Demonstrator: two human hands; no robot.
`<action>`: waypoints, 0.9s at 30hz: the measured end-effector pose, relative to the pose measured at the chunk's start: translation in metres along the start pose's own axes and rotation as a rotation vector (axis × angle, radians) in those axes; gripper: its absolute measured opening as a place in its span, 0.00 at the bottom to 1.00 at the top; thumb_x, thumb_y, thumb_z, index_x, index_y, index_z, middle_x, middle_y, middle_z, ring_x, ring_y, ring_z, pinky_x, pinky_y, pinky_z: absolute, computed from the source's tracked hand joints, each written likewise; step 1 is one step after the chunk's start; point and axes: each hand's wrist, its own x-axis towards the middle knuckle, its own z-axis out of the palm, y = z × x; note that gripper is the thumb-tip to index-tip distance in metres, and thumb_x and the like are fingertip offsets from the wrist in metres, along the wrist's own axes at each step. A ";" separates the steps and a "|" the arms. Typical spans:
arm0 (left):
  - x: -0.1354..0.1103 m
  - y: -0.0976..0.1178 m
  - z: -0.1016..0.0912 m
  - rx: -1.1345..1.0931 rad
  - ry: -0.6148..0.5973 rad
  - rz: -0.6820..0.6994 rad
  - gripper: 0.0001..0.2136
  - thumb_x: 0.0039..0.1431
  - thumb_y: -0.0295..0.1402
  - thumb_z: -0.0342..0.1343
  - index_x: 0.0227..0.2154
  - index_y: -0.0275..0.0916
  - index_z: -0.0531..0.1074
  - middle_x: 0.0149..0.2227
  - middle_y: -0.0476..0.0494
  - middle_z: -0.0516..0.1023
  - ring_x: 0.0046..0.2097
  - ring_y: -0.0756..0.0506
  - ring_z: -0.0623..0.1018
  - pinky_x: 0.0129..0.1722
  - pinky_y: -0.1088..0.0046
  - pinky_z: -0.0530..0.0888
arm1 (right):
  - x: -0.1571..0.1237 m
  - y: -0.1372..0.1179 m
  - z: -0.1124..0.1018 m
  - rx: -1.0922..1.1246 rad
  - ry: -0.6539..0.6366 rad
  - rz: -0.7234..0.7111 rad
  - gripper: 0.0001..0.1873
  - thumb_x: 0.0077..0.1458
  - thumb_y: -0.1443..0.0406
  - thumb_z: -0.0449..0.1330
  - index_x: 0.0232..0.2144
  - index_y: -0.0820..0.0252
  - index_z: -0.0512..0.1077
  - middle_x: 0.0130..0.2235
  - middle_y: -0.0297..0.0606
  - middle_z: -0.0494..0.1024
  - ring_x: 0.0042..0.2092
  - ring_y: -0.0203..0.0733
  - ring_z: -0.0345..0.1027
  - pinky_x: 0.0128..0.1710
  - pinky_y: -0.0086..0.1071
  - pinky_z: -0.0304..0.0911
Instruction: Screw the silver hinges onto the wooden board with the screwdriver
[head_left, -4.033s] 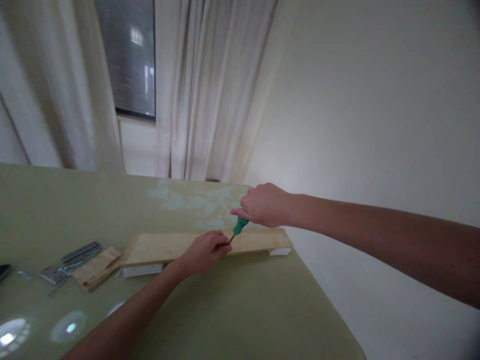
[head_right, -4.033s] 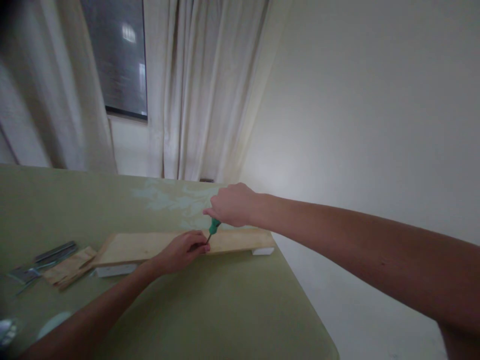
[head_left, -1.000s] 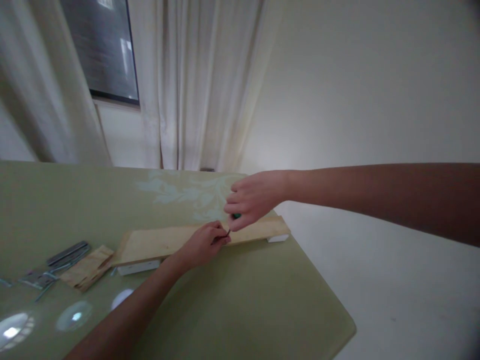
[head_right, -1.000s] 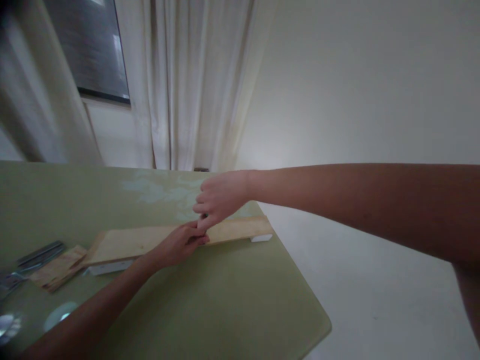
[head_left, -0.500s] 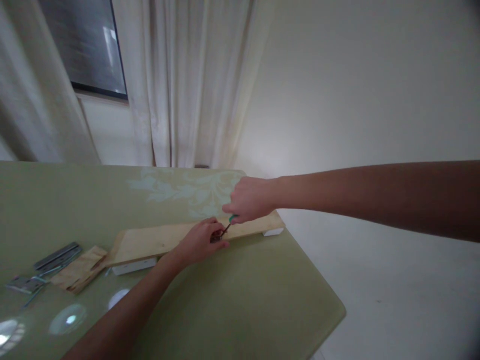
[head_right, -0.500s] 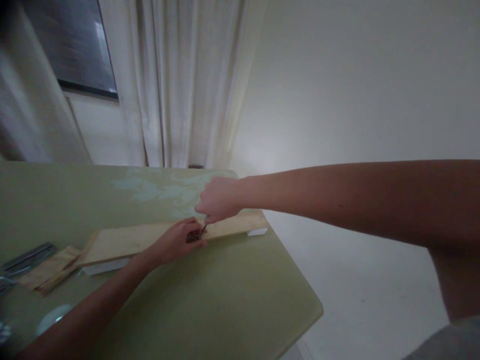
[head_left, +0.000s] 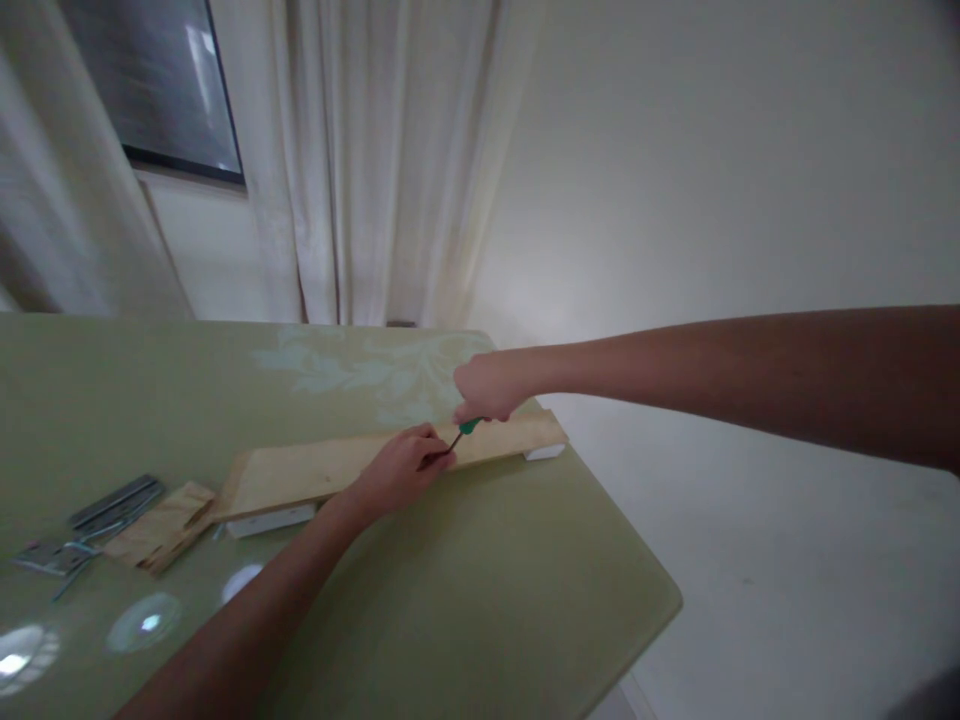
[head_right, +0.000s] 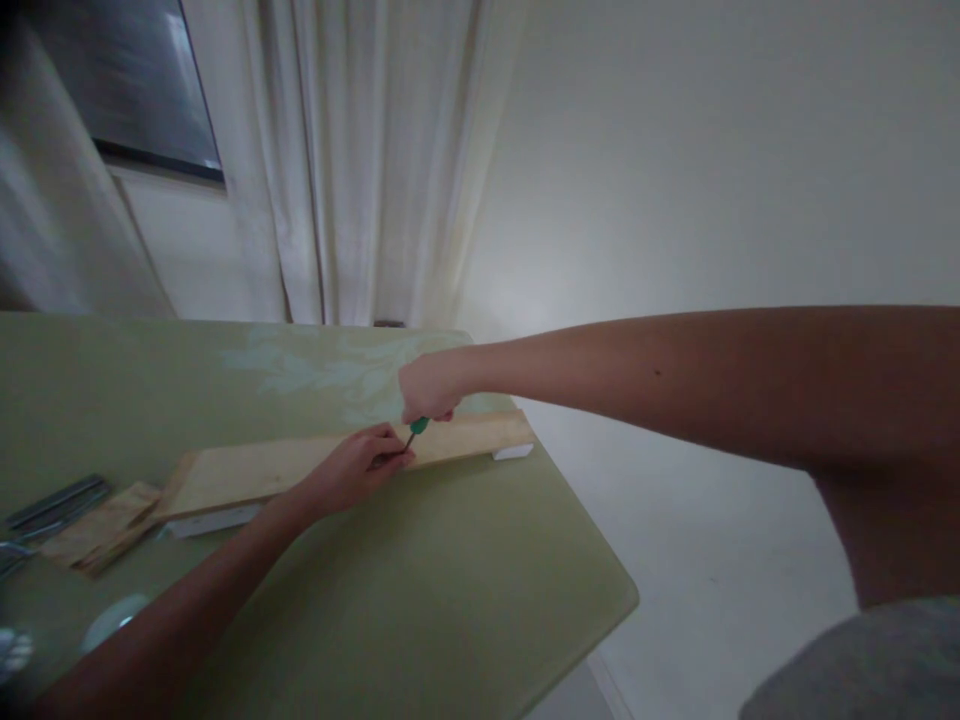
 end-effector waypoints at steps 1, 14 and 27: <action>0.000 0.000 0.000 -0.010 0.007 0.011 0.16 0.73 0.38 0.54 0.29 0.38 0.77 0.36 0.42 0.77 0.38 0.45 0.76 0.41 0.69 0.68 | -0.001 0.002 0.000 -0.034 0.009 -0.022 0.18 0.66 0.55 0.64 0.40 0.66 0.82 0.35 0.47 0.86 0.40 0.49 0.80 0.39 0.35 0.63; 0.001 0.002 0.000 -0.001 0.002 0.003 0.16 0.72 0.35 0.53 0.26 0.38 0.74 0.35 0.42 0.75 0.39 0.44 0.75 0.41 0.68 0.67 | -0.003 0.007 0.000 -0.192 -0.004 -0.120 0.22 0.71 0.53 0.58 0.45 0.66 0.83 0.40 0.48 0.87 0.38 0.46 0.79 0.36 0.35 0.62; 0.001 0.001 -0.002 0.024 -0.017 -0.034 0.08 0.66 0.34 0.62 0.32 0.37 0.79 0.37 0.43 0.77 0.37 0.45 0.75 0.38 0.71 0.67 | 0.002 -0.004 -0.003 -0.185 -0.008 -0.057 0.21 0.67 0.53 0.62 0.43 0.67 0.83 0.40 0.51 0.87 0.39 0.49 0.79 0.34 0.35 0.60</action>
